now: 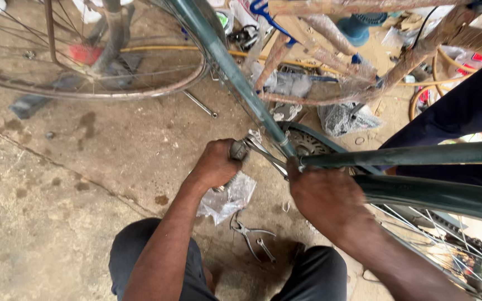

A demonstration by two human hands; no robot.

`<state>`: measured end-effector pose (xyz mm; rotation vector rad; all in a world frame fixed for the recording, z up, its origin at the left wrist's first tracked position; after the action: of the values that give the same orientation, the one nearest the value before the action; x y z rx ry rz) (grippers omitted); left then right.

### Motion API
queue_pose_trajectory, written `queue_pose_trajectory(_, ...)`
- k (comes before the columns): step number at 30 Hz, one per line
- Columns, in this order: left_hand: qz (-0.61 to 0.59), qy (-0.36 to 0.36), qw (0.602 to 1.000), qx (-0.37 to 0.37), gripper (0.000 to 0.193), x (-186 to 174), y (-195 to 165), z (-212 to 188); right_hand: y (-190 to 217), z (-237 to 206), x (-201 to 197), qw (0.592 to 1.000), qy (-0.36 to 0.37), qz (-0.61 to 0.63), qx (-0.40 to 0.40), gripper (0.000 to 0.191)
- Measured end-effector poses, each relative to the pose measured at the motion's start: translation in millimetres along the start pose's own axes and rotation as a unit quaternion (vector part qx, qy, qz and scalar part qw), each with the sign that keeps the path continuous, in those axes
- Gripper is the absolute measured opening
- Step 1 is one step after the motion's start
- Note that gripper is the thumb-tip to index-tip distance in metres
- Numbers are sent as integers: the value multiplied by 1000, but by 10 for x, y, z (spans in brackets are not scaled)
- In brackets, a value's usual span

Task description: The person sits on the floor and uses a wrench and hammer to remove a bolt from the bicycle crank arm. They then install a new pedal onto the crank arm and tighten it using the wrench.

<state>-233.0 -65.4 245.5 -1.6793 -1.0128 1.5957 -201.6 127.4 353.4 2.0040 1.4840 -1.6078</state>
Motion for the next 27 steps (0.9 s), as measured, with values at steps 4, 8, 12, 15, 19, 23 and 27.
queue_pose_trajectory(4, 73, -66, 995, 9, 26, -89, 201, 43, 247, 419, 694, 991, -96, 84, 43, 52)
queue_pose_trajectory(8, 51, -32, 998, 14, 22, -84, 416, 182, 453, 733, 1456, 905, -290, 294, 107, 48)
queue_pose_trajectory(12, 63, -41, 997, 9, 23, -53, 485, 213, 677, 1426, 2036, 760, -396, 486, 171, 24)
queue_pose_trajectory(15, 71, -63, 995, 26, 23, -73, 457, 180, 899, 2341, 2073, 682, -353, 602, 218, 27)
queue_pose_trajectory(19, 46, -109, 982, 150, 27, -177, 231, 84, 1554, 3350, 1525, 430, -315, 840, 105, 31)
queue_pose_trajectory(23, -126, 21, 992, -23, 26, 5, 471, 121, 1821, 3291, 1540, 462, -275, 792, 290, 26)
queue_pose_trajectory(27, -44, -14, 999, -2, 23, -109, 338, 110, 1615, 2697, 1627, 588, -438, 671, 109, 31)
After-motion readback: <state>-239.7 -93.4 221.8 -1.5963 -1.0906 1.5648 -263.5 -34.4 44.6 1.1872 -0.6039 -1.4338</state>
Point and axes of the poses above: each hand's wrist, its own z-axis towards the middle knuckle, its own x-axis out of the palm, y = z × x, the point moved 9 cm from there along z, towards the middle knuckle
